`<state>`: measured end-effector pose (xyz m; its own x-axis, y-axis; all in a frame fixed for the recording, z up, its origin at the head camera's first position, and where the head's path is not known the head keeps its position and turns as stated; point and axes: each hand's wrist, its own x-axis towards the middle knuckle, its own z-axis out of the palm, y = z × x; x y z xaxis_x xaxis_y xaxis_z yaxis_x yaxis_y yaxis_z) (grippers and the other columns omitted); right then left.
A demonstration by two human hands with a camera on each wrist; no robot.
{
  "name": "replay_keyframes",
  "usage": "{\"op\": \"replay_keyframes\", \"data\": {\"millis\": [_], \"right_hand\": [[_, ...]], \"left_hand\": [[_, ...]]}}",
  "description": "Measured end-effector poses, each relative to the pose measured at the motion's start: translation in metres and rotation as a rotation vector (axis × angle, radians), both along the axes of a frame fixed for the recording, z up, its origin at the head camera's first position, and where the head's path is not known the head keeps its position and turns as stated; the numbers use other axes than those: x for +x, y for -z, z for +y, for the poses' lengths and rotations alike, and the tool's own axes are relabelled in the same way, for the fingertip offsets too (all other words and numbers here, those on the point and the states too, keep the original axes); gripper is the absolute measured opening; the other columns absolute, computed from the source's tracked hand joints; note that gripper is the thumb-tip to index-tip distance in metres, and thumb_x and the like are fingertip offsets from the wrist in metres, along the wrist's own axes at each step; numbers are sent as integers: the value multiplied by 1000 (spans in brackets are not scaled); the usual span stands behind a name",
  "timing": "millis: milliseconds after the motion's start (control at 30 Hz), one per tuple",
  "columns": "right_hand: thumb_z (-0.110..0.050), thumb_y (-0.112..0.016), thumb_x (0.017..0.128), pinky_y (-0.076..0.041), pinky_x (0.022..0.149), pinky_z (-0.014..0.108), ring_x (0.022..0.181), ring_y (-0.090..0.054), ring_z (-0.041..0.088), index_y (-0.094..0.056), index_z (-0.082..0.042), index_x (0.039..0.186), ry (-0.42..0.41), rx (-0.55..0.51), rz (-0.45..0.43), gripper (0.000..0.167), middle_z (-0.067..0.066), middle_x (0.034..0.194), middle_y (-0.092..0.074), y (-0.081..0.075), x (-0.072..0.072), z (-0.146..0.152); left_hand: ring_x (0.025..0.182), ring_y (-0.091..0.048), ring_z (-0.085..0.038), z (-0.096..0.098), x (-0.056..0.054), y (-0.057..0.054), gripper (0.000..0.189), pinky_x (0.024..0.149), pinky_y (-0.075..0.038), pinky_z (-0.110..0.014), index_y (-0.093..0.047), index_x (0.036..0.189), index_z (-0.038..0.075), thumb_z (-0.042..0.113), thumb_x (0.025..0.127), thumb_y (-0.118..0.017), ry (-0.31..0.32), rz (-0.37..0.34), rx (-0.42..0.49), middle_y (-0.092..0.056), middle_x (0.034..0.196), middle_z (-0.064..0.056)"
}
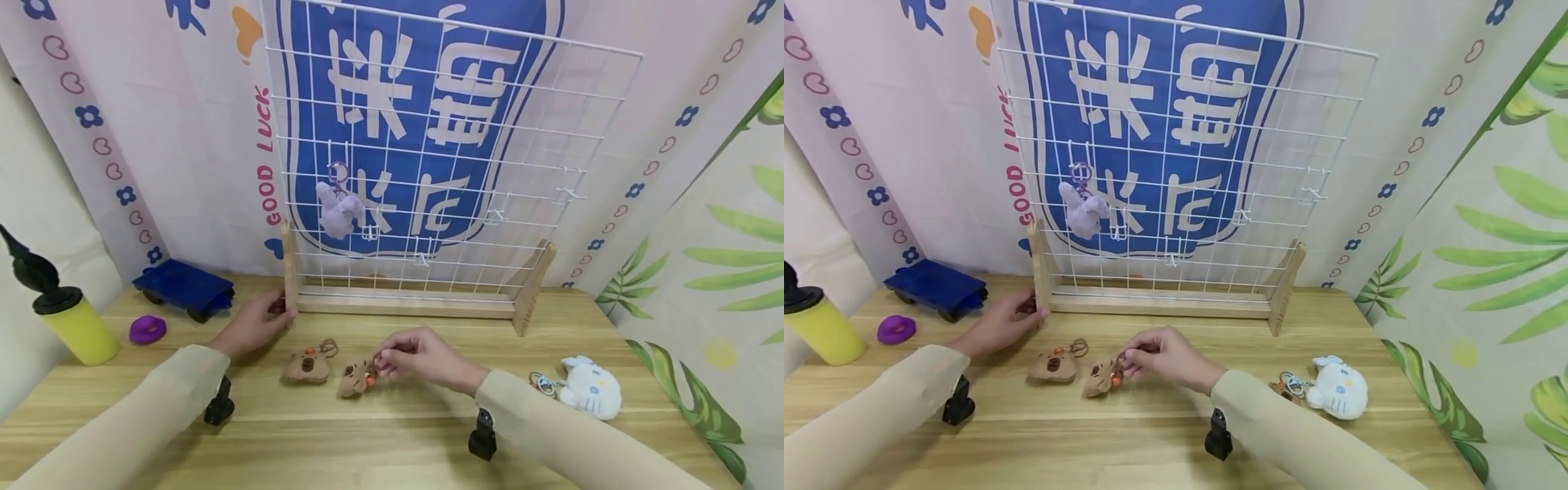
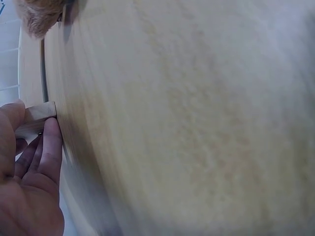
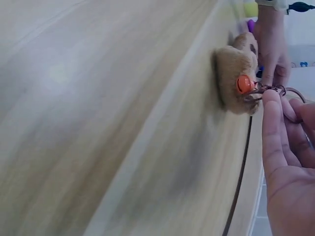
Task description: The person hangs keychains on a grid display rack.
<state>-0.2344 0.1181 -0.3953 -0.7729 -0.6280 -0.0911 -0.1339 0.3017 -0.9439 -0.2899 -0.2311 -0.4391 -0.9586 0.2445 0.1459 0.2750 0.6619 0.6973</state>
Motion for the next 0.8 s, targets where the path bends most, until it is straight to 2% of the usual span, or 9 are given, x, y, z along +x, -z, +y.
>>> {"op": "replay_keyframes", "data": {"millis": [200,433,533,667,800], "right_hand": [[-6,-58,106,-61,96,52,92,-74,12,-67,10,126,24,-31,22,27,24,113,-74,-12,-5,-3],[-4,-55,107,-64,94,34,97,-75,11,-64,10,131,68,-127,50,29,25,121,-73,-39,-16,-5],[-4,-56,106,-63,94,30,99,-75,10,-63,9,131,117,-192,58,29,18,119,-75,-51,-24,-5],[-6,-59,106,-63,93,28,96,-75,9,-64,8,129,225,-299,65,28,5,110,-78,-65,-35,-8],[-8,-60,106,-63,94,29,95,-77,9,-64,7,128,296,-378,67,27,0,106,-79,-75,-43,-14]], "left_hand": [[120,-66,-43,-2,1,1,48,104,-55,-61,-48,145,-12,14,107,-60,-4,2,-13,-67,128,-30],[120,-66,-44,-2,-1,2,49,105,-55,-60,-47,146,-12,13,106,-61,-9,4,-23,-67,130,-31],[120,-66,-44,-3,0,2,49,105,-55,-61,-48,146,-12,13,105,-61,-11,8,-20,-67,129,-31],[117,-67,-44,-3,1,1,46,103,-55,-61,-50,142,-12,12,105,-62,-7,34,-14,-68,126,-30],[116,-68,-44,-2,1,2,43,103,-56,-61,-52,140,-12,11,105,-62,-6,43,-19,-69,125,-30]]}}
